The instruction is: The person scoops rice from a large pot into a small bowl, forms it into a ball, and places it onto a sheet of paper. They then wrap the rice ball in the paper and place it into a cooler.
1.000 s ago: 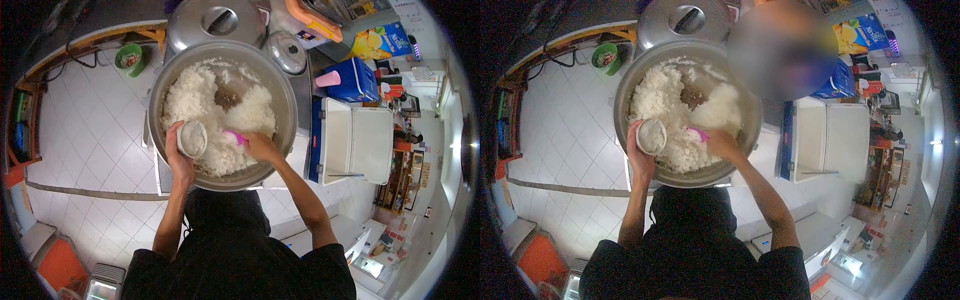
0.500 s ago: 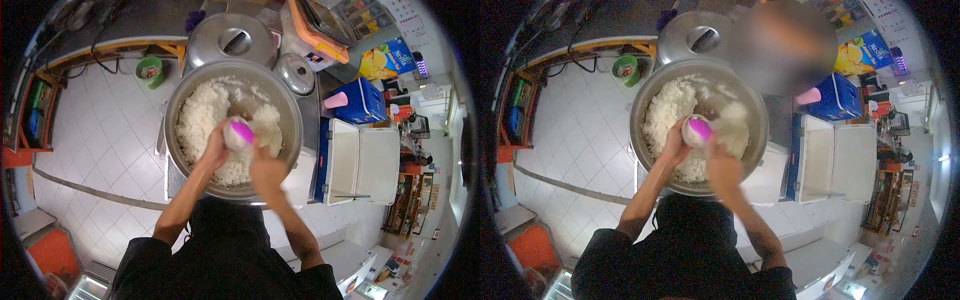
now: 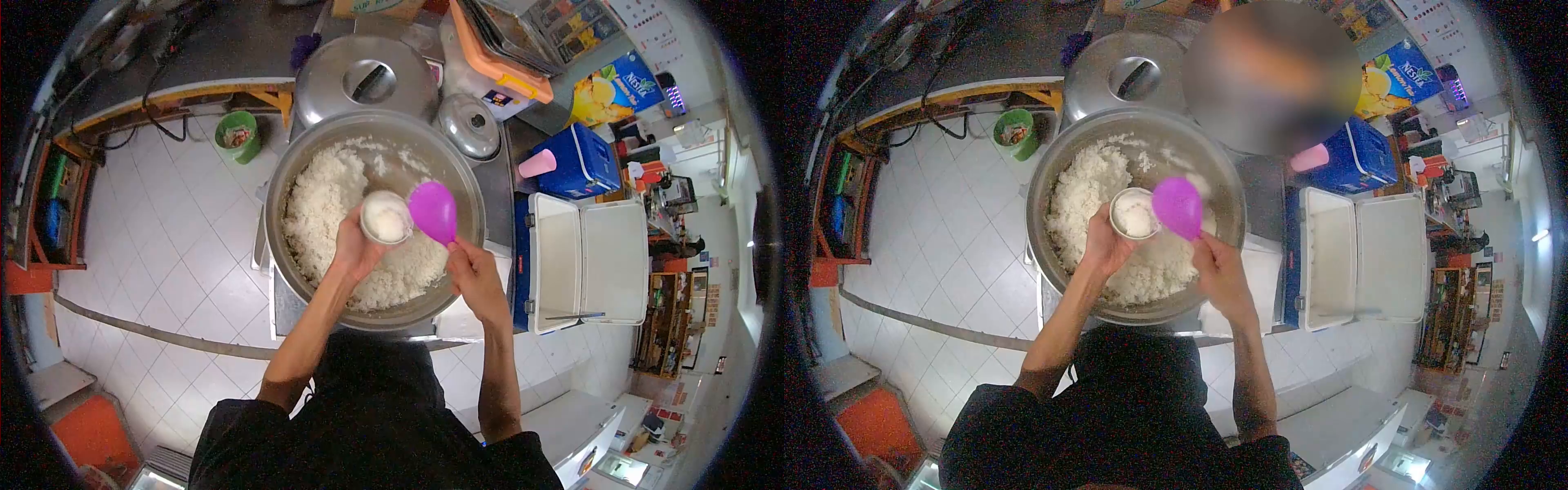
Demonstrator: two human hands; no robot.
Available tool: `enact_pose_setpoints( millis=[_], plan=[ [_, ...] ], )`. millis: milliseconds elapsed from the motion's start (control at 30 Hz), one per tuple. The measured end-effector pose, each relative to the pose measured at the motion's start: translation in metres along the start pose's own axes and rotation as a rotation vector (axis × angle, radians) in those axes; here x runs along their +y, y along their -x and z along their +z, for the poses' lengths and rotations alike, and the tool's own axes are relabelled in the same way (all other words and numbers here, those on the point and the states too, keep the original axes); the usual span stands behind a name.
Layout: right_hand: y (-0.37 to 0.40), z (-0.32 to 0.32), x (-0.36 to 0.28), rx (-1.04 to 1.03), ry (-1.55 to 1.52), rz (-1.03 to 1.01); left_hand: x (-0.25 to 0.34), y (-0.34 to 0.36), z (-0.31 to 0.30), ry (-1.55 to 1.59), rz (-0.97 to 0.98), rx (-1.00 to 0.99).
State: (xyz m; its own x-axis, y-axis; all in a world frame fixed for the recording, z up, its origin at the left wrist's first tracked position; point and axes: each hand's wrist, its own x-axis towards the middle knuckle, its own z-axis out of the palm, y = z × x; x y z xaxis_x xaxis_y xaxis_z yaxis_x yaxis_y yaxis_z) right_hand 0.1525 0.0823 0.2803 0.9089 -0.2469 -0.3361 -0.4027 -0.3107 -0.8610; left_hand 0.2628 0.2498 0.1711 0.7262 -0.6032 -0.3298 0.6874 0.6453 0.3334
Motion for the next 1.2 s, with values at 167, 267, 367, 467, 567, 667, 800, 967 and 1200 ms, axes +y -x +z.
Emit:
enact_pose_setpoints(
  millis=[167,267,367,467,567,667,800,967,1200],
  plan=[
    [-0.013,0.058,0.027,0.168,0.738,-0.362,-0.004,0.004,0.016,-0.143,0.130,0.114],
    [-0.005,0.064,0.006,0.052,0.778,-0.206,0.001,0.010,0.009,-0.254,0.180,0.056],
    [-0.014,0.034,0.002,-0.219,0.821,-0.502,0.007,0.017,-0.004,-0.306,0.166,0.032],
    [-0.018,0.009,-0.038,-0.206,0.549,-0.253,0.015,0.024,-0.009,-0.242,0.145,0.061],
    [-0.016,0.054,-0.002,-0.033,0.324,-0.358,0.009,0.025,-0.012,-0.261,0.197,0.088],
    [-0.015,0.073,0.009,-0.127,0.838,-0.371,0.008,0.027,-0.012,-0.342,0.241,0.094],
    [-0.045,-0.015,0.008,-0.257,0.902,-0.159,0.027,0.049,-0.032,-0.268,0.289,0.195],
    [-0.099,-0.028,0.106,0.246,1.265,-0.180,0.046,0.069,-0.039,-0.157,0.356,0.289],
    [-0.090,-0.010,0.136,0.199,1.141,-0.264,0.027,0.082,-0.037,-0.184,0.321,0.318]
  ],
)
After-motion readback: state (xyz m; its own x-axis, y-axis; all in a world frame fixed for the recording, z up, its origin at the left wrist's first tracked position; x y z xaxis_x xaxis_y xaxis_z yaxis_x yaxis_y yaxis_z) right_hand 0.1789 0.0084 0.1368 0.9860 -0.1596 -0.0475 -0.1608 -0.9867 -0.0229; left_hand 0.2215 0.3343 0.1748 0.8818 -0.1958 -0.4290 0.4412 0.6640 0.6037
